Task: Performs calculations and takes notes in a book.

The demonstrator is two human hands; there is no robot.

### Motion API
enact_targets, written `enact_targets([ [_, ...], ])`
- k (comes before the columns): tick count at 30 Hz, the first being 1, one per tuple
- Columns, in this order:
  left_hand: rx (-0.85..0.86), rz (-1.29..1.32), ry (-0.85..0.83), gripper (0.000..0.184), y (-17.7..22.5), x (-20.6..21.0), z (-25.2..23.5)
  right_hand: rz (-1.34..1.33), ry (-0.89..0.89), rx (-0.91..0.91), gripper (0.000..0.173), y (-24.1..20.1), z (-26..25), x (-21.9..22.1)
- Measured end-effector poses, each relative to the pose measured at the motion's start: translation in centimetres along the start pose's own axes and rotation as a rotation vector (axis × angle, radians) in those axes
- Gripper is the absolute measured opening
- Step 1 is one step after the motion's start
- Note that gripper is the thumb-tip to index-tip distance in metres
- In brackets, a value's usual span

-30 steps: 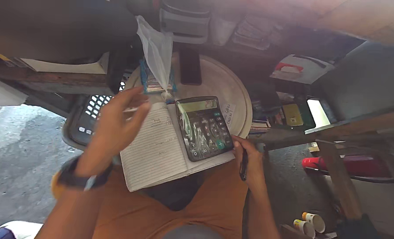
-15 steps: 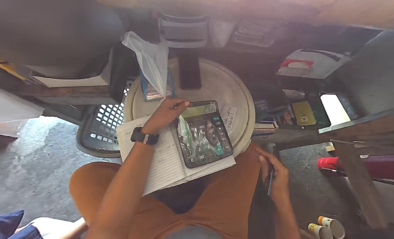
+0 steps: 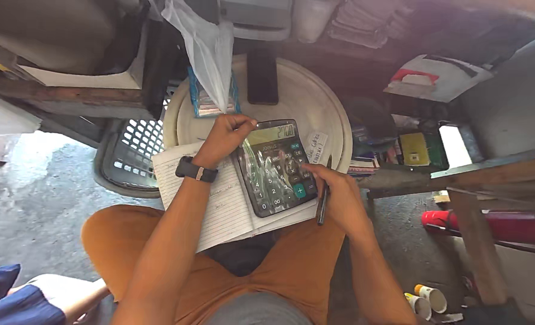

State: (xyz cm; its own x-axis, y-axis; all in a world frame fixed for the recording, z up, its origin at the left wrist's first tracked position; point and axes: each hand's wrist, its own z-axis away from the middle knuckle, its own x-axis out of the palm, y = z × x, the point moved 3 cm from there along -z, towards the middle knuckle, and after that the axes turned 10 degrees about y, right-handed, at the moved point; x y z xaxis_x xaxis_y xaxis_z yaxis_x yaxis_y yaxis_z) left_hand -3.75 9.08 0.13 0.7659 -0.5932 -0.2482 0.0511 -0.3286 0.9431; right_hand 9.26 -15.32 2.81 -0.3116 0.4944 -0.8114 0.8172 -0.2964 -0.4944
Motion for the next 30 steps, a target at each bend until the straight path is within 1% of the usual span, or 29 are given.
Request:
enact_targets([
  [8,-0.007,-0.027,0.000,0.023,0.2,0.0,0.0,0.053,-0.127,0.017,0.039,-1.7,-1.5,0.4],
  [10,-0.011,-0.014,-0.001,0.023,0.1,0.0,0.0,0.062,-0.108,0.008,0.039,-2.1,-1.7,-0.2],
  [12,-0.010,0.000,-0.001,0.023,0.0,0.0,0.0,0.055,-0.034,-0.041,0.039,-2.3,-1.9,-0.7],
  [15,-0.007,0.003,-0.001,0.023,0.0,0.1,0.0,0.053,0.021,-0.069,0.040,-2.4,-1.7,-0.2],
  [22,-0.003,-0.003,0.002,0.023,-0.1,0.1,-0.1,0.061,0.002,-0.038,0.039,-2.1,-1.5,0.8],
  [26,0.050,-0.005,-0.018,0.025,-0.2,0.0,-0.1,0.073,-0.094,0.016,0.047,-2.1,-1.3,1.1],
  [30,0.050,0.008,-0.019,0.026,-0.4,0.1,-0.1,0.068,-0.064,-0.002,0.044,-1.6,-0.5,1.2],
])
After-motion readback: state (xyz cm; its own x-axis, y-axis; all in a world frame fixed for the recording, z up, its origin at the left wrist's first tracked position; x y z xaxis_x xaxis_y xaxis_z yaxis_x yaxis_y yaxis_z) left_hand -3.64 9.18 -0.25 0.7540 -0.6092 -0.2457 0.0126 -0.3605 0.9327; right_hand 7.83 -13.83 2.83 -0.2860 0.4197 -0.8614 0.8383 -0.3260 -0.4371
